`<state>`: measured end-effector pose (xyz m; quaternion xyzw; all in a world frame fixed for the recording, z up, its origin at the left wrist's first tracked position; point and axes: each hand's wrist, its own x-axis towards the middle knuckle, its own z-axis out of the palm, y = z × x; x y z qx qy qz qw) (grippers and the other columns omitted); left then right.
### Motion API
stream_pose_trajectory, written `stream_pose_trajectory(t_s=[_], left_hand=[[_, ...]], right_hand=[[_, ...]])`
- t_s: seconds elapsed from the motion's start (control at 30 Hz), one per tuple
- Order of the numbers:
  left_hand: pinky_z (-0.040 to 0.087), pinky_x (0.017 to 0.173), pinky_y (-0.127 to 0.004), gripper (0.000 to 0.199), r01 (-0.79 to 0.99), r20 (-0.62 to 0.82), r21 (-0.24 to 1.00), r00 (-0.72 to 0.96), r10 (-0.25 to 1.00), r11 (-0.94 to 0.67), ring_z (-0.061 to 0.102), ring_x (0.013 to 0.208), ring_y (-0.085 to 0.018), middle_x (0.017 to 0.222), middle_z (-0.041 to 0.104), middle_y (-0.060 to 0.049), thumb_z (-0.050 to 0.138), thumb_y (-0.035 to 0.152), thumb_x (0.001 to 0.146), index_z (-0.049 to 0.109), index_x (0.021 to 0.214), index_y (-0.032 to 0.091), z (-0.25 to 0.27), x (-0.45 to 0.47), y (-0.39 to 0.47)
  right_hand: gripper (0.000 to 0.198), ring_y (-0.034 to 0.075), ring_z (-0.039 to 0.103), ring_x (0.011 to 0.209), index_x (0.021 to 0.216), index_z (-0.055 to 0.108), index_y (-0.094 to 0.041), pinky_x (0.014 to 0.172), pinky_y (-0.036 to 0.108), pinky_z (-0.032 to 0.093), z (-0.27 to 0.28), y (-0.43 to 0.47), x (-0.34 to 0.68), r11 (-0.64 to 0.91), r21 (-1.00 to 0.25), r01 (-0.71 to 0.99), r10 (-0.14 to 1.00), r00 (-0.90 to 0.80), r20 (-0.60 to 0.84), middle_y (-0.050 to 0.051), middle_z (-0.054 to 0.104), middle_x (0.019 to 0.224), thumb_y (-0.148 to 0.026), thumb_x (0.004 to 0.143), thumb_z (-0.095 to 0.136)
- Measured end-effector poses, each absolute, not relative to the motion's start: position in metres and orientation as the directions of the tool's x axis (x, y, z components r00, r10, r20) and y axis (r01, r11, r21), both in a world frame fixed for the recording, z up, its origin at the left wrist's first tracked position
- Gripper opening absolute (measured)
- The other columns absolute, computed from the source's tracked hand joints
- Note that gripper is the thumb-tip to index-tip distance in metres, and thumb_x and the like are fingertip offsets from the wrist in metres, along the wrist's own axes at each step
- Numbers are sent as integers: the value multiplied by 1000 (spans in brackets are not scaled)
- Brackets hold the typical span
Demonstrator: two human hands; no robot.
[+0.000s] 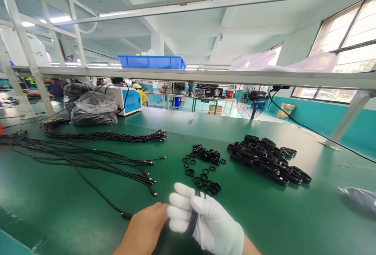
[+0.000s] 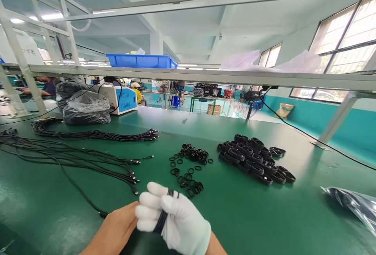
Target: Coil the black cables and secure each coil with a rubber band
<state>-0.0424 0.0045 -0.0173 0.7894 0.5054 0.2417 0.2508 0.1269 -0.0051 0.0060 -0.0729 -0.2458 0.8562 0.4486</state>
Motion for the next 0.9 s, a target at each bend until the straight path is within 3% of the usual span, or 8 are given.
stream_pose_trajectory(t_s=[0.17,0.23,0.37,0.43,0.53,0.7,0.77,0.9], left_hand=[[35,55,-25,29,883,161,123,432,887,-453,61,64,-18,76,65,0,34,11,85,60,87,24,-20,-30,-18],[33,52,-26,25,864,183,17,492,851,-503,59,58,-18,71,63,0,39,6,80,58,78,22,-22,-20,-24],[30,55,-29,16,750,303,-94,648,699,-654,55,57,-17,67,62,0,50,7,76,55,69,20,-15,-12,-21],[30,57,-29,9,662,316,-114,731,605,-740,54,60,-16,67,62,0,59,16,76,55,69,19,0,-17,-13],[30,59,-28,24,578,244,-36,796,553,-816,52,62,-15,65,61,3,70,36,71,54,67,19,28,-29,4],[34,67,-24,14,517,115,278,819,562,-810,54,65,-10,67,63,8,71,26,70,58,67,21,47,-39,30],[35,71,-24,12,475,98,359,837,538,-803,54,67,-10,67,63,9,70,25,70,60,66,22,45,-39,37],[32,88,-33,8,484,328,194,788,521,-853,51,91,-16,89,64,2,63,22,79,65,71,23,39,-41,35]], right_hand=[[48,20,57,90,104,56,-17,83,38,38,1,5,142,-339,-609,-717,926,-368,-82,7,60,98,-31,63,76],[58,23,57,97,111,54,-16,90,41,36,-2,5,143,-331,-658,-676,937,-318,-145,11,60,107,-34,61,78],[51,17,58,85,104,59,-14,84,35,40,-2,1,136,-376,-756,-536,911,-364,-195,7,63,88,-30,60,79],[34,13,55,74,89,63,-13,76,30,41,-2,-2,132,-419,-772,-477,863,-475,-174,2,60,75,-28,62,77],[27,12,53,64,74,63,-10,66,29,41,-5,-7,129,-465,-762,-451,768,-634,-93,3,57,67,-34,67,73],[43,23,63,84,99,62,-7,81,40,42,-18,-14,129,-659,-671,-340,582,-796,-168,13,64,90,-31,65,73],[42,22,65,79,96,63,-5,80,40,43,-22,-16,127,-671,-669,-320,592,-774,-225,13,66,83,-27,62,74],[31,19,63,57,81,66,-3,64,34,45,-23,-14,121,-667,-676,-314,664,-662,-347,10,65,64,-28,63,68]])
